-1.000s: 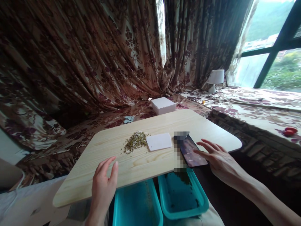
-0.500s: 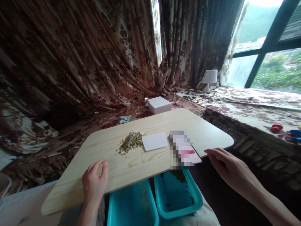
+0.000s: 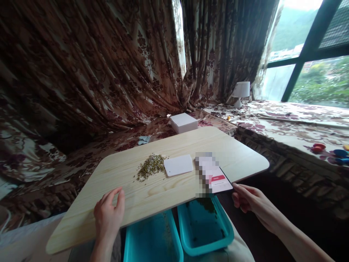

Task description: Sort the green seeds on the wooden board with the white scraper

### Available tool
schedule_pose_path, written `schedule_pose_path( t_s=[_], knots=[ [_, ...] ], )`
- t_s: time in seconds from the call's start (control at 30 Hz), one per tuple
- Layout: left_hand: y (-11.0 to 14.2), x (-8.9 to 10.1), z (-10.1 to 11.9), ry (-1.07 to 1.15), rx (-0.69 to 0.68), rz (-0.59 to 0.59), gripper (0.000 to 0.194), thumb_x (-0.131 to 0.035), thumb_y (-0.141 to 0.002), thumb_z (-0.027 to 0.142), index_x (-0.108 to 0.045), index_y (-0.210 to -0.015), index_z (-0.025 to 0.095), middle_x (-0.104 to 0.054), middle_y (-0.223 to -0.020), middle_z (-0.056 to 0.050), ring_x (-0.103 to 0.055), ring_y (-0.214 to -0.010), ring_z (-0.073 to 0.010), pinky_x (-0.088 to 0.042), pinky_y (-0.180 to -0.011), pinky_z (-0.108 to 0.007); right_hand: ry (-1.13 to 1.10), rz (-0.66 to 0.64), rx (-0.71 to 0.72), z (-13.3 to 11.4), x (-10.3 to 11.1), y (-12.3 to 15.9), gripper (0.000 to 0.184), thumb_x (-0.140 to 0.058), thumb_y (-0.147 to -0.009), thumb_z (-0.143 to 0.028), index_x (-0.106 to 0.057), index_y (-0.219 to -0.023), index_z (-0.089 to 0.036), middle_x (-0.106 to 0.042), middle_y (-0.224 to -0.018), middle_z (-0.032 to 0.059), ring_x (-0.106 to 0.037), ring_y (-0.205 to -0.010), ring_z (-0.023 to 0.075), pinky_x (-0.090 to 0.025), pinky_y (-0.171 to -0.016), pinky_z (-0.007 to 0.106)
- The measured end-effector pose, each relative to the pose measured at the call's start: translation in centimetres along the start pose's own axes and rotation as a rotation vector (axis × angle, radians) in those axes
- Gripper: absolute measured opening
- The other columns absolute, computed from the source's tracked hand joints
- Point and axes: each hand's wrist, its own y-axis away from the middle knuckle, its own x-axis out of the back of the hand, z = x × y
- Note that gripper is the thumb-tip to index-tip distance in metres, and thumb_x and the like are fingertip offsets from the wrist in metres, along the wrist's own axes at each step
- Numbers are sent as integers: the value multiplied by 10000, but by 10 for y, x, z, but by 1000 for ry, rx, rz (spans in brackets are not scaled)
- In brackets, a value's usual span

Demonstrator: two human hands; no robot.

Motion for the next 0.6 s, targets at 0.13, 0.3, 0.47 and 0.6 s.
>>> schedule_pose_path(
  t_s=[0.13,0.3,0.47,0.6],
  knots=[
    [0,0,0,-4,19,-17,334,-422,-834,433,-640,-884,185,-682,-949,-101,-625,-892,-253,-454,-824,-358,-102,53,-13,2,-5,-2,410,-675,-680,-527,-546,-593,-148,-553,-552,11,-461,-509,86,-311,-429,193],
    [1,-2,-2,11,37,-22,337,-422,-831,450,-635,-880,193,-687,-946,-91,-627,-889,-247,-454,-822,-351,-211,160,-1,4,-2,-9,360,-729,-626,-466,-588,-630,-135,-601,-600,36,-499,-520,90,-318,-416,185],
    [1,-5,-5,6,37,-16,352,-418,-826,473,-636,-864,198,-693,-937,-82,-634,-879,-250,-456,-804,-355,-111,223,25,-13,29,-24,298,-712,-644,-423,-597,-626,-149,-635,-612,57,-558,-556,114,-318,-405,181],
    [1,-5,-3,5,50,-12,355,-418,-825,478,-636,-866,201,-694,-938,-79,-637,-884,-252,-458,-803,-355,134,210,-44,-39,60,-40,278,-690,-659,-410,-588,-547,-177,-618,-560,36,-543,-511,111,-332,-408,197]
  ],
)
